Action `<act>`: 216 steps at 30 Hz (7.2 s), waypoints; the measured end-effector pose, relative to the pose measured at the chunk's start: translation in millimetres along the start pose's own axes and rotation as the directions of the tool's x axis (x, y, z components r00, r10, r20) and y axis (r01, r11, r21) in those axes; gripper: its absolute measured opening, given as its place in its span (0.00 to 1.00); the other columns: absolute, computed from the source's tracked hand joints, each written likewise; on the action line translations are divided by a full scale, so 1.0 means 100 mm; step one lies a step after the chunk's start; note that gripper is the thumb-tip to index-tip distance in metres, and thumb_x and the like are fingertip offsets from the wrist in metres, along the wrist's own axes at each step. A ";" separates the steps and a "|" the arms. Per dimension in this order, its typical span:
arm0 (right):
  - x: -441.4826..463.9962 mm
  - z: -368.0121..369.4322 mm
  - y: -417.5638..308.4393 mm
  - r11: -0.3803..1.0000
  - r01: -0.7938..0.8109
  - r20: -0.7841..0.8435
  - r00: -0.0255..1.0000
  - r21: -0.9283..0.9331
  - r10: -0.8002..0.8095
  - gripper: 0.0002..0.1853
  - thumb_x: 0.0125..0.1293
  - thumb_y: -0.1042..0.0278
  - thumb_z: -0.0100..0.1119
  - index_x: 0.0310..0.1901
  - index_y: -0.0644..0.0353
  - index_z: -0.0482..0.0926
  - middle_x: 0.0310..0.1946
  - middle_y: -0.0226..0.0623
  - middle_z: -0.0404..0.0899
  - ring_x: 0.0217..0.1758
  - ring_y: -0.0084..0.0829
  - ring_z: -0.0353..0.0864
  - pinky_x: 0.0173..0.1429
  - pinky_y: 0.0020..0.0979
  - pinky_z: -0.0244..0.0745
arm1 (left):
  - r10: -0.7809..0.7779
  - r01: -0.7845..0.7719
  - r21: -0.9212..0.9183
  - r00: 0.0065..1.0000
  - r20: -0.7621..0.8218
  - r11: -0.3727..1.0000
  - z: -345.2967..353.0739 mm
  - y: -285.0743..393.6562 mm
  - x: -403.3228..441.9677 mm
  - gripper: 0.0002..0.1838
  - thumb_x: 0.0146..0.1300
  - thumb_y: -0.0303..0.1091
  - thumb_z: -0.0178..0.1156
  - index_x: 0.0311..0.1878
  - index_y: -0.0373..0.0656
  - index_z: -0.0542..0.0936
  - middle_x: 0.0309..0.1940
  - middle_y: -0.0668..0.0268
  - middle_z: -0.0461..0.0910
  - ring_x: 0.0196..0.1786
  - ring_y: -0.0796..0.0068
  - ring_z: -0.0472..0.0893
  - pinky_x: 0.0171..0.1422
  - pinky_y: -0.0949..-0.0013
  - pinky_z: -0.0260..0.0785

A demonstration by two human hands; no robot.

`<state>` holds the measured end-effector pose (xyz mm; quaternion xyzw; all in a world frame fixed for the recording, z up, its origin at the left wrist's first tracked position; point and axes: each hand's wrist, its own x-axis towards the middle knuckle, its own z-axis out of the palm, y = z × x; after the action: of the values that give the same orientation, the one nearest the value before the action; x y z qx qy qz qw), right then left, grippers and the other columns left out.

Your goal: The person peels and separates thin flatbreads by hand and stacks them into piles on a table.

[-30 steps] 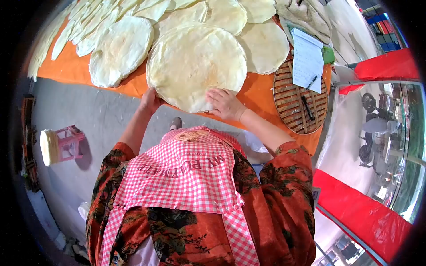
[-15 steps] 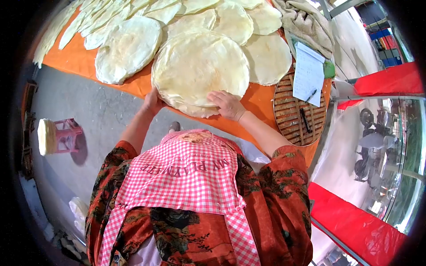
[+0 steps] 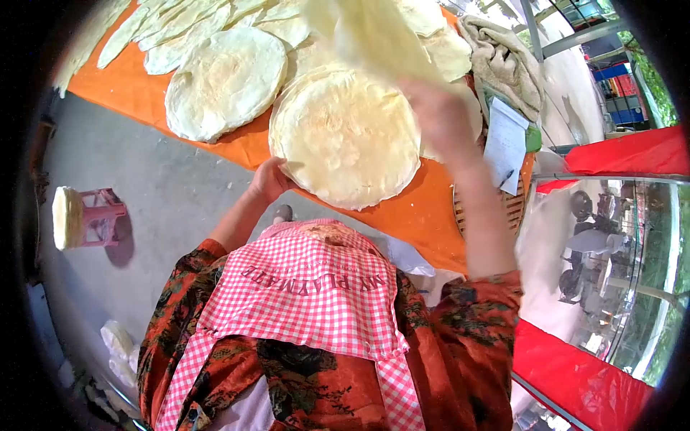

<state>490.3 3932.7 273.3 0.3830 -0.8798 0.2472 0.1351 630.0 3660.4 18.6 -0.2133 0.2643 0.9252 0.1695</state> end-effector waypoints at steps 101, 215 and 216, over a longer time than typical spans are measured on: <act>-0.15 2.70 -0.86 0.857 -0.364 0.086 0.903 -0.365 0.420 0.08 0.56 0.73 0.51 0.36 0.61 0.77 0.31 0.47 0.79 0.34 0.51 0.79 0.38 0.47 0.75 | -0.080 0.081 0.169 0.997 -0.014 0.982 -0.17 0.50 0.33 0.20 0.66 0.26 0.47 0.62 0.39 0.64 0.53 0.56 0.75 0.51 0.57 0.79 0.52 0.52 0.77; 0.88 0.30 -0.54 0.731 -0.430 -0.061 0.879 -0.529 0.473 0.08 0.59 0.73 0.51 0.36 0.63 0.80 0.29 0.54 0.79 0.37 0.53 0.79 0.43 0.48 0.73 | 0.057 0.042 0.422 0.974 -0.220 0.906 -0.30 0.48 0.56 0.18 0.62 0.25 0.56 0.57 0.38 0.70 0.48 0.57 0.77 0.45 0.60 0.81 0.41 0.58 0.80; 0.83 0.39 -0.62 0.719 -0.423 -0.052 0.878 -0.551 0.476 0.08 0.59 0.73 0.51 0.35 0.63 0.80 0.28 0.53 0.79 0.37 0.53 0.80 0.43 0.48 0.73 | 0.056 0.048 0.436 0.973 -0.223 0.899 -0.28 0.49 0.55 0.18 0.63 0.25 0.56 0.56 0.38 0.70 0.48 0.57 0.77 0.45 0.60 0.81 0.41 0.59 0.80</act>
<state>478.8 3824.7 296.5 0.1141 -0.9844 -0.0074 0.1336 571.0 3616.4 -8.8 -0.2748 0.4838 0.8113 0.1795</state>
